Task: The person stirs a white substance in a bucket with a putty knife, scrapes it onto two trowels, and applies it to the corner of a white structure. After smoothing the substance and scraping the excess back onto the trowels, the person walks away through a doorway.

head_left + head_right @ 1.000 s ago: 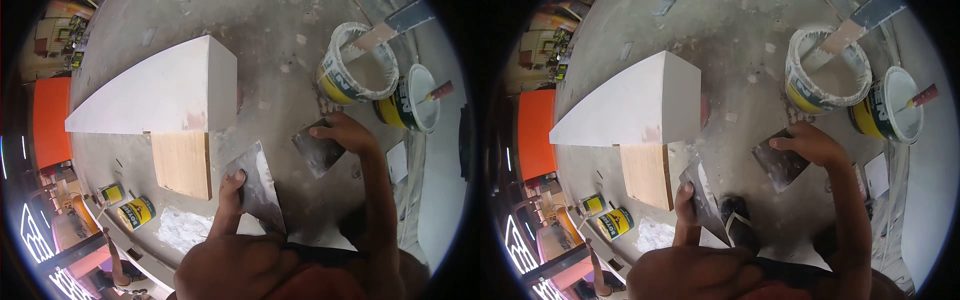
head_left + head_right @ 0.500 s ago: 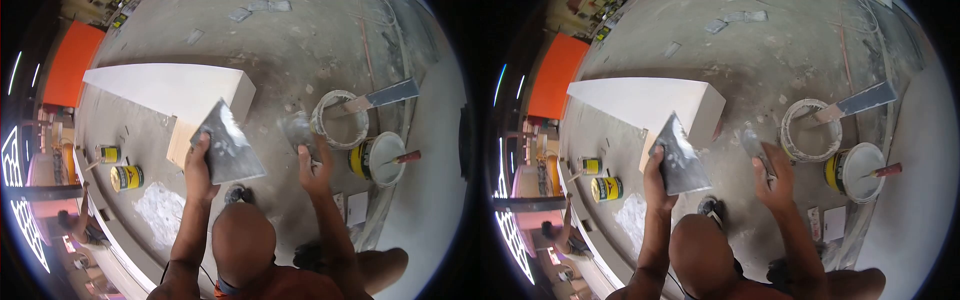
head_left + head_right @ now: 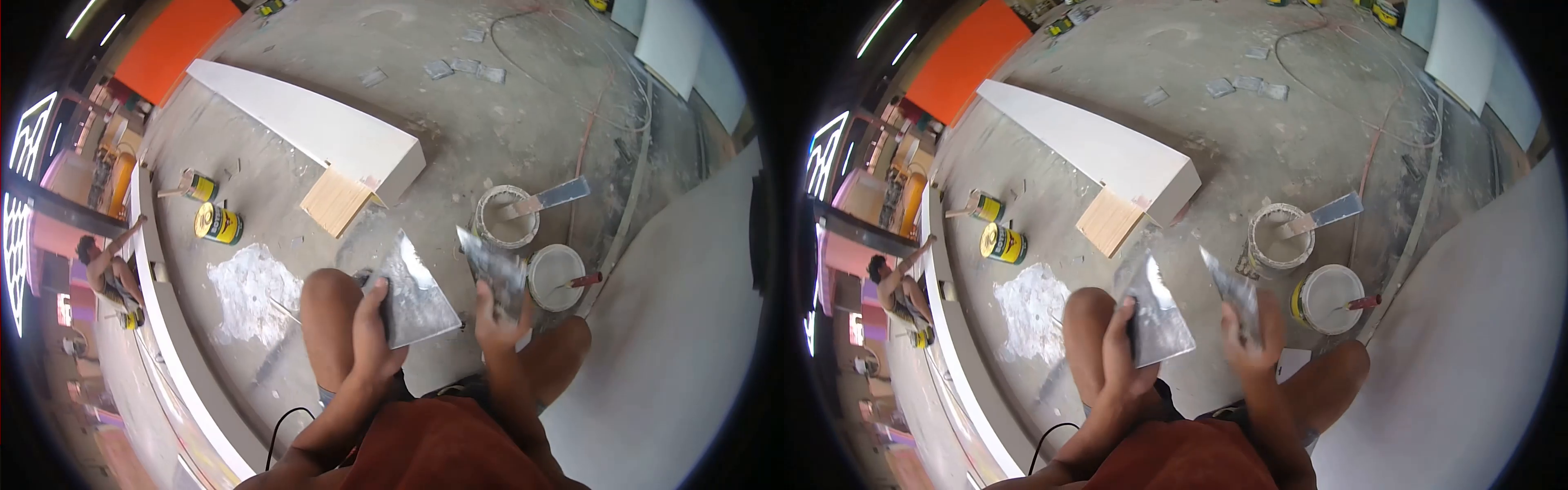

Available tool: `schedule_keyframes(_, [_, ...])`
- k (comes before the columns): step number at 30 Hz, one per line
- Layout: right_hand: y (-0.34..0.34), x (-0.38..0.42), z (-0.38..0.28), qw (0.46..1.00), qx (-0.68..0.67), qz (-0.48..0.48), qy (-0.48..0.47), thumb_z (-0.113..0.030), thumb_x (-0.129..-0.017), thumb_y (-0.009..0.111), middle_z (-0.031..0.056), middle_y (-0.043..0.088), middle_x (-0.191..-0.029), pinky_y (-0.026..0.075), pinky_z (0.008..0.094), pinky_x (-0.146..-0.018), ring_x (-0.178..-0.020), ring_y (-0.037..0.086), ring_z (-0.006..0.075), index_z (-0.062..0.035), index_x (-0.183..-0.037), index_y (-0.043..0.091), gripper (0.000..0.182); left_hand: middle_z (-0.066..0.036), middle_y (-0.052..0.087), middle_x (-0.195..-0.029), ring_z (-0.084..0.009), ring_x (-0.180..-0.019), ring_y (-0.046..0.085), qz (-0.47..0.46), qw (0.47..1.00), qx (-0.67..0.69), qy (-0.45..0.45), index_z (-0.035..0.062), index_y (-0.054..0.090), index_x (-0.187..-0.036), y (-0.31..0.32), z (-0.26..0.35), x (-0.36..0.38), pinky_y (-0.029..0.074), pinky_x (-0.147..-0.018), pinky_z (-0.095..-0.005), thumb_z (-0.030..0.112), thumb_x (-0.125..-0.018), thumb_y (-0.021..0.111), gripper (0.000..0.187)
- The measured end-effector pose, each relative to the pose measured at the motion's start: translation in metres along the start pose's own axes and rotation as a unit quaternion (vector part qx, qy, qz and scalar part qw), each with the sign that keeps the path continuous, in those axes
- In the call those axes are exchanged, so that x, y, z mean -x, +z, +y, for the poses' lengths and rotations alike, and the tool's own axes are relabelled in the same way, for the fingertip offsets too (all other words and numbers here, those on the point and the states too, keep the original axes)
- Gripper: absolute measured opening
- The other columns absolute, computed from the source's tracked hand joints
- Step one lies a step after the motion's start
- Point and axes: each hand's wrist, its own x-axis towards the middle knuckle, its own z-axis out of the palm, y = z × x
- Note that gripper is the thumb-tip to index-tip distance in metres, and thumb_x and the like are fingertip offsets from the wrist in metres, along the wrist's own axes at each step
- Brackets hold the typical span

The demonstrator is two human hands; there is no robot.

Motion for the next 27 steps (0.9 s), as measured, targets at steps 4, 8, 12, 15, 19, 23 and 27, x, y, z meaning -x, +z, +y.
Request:
schedule_keyframes(4, [-0.025,-0.002,-0.034,0.961,0.046,-0.166,-0.215,-0.008,-0.070,0.072,0.0191,0.065,-0.098,0.052,0.0386,-0.075,-0.087,0.064,0.0337,0.0041,-0.102,0.064,0.035,-0.009,0.065,-0.097,-0.0179,-0.085,0.065,-0.029,0.995,-0.093,0.037,-0.0017,0.058,-0.109,-0.019,-0.037,0.016,0.052,-0.080,-0.0319,0.023,-0.095,0.056,0.029])
schedule_keyframes(8, [-0.044,0.020,0.006,0.943,-0.042,-0.323,0.074,-0.006,-0.068,0.072,0.0206,0.064,-0.093,0.051,0.0411,-0.073,-0.084,0.062,0.0383,0.0054,-0.099,0.063,0.034,-0.008,0.065,-0.094,-0.0165,-0.080,0.065,-0.065,0.982,-0.170,0.040,-0.0015,0.058,-0.108,-0.011,-0.042,0.048,0.053,-0.076,-0.0310,0.023,-0.094,0.059,0.029])
schedule_keyframes(12, [-0.060,0.023,-0.045,0.995,0.079,-0.032,-0.050,-0.007,-0.078,0.068,0.0212,0.062,-0.090,0.049,0.0408,-0.070,-0.080,0.060,0.0334,0.0067,-0.103,0.060,0.030,-0.006,0.065,-0.094,-0.0141,-0.080,0.064,-0.046,0.999,-0.001,-0.028,-0.0012,0.058,-0.107,-0.013,-0.049,0.046,0.052,-0.074,-0.0288,0.026,-0.094,0.060,0.031])
schedule_keyframes(15, [-0.059,0.039,-0.020,0.989,0.024,-0.143,-0.024,-0.011,-0.083,0.064,0.0178,0.062,-0.097,0.048,0.0400,-0.069,-0.082,0.062,0.0278,0.0046,-0.110,0.059,0.031,-0.005,0.065,-0.093,-0.0132,-0.080,0.063,-0.132,0.983,-0.126,0.015,-0.0013,0.059,-0.106,-0.023,-0.061,0.040,0.051,-0.073,-0.0287,0.030,-0.095,0.060,0.034])
schedule_keyframes(19, [-0.064,0.047,0.011,0.993,0.072,-0.064,0.064,-0.020,-0.093,0.058,0.0093,0.063,-0.098,0.050,0.0310,-0.074,-0.089,0.062,0.0212,-0.0008,-0.118,0.058,0.031,-0.009,0.066,-0.095,-0.0162,-0.080,0.066,-0.198,0.952,-0.231,0.047,-0.0043,0.058,-0.111,-0.023,-0.061,0.045,0.053,-0.074,-0.0295,0.028,-0.093,0.063,0.038])
schedule_keyframes(23, [-0.093,0.017,-0.032,0.806,-0.349,0.093,0.469,-0.029,-0.094,0.058,0.0090,0.063,-0.093,0.052,0.0306,-0.072,-0.081,0.063,0.0206,-0.0015,-0.118,0.056,0.036,-0.010,0.066,-0.098,-0.0192,-0.085,0.068,-0.152,0.985,-0.065,-0.054,-0.0038,0.054,-0.116,-0.018,-0.049,0.039,0.056,-0.076,-0.0325,0.030,-0.090,0.066,0.045])
schedule_keyframes(27, [-0.063,0.006,-0.109,0.706,-0.403,0.053,0.580,-0.029,-0.098,0.050,0.0069,0.062,-0.079,0.051,0.0333,-0.065,-0.071,0.059,0.0166,-0.0029,-0.116,0.058,0.033,-0.008,0.066,-0.095,-0.0147,-0.082,0.065,-0.151,0.985,-0.077,0.018,-0.0035,0.058,-0.111,-0.015,-0.067,0.033,0.053,-0.075,-0.0300,0.027,-0.093,0.064,0.036])
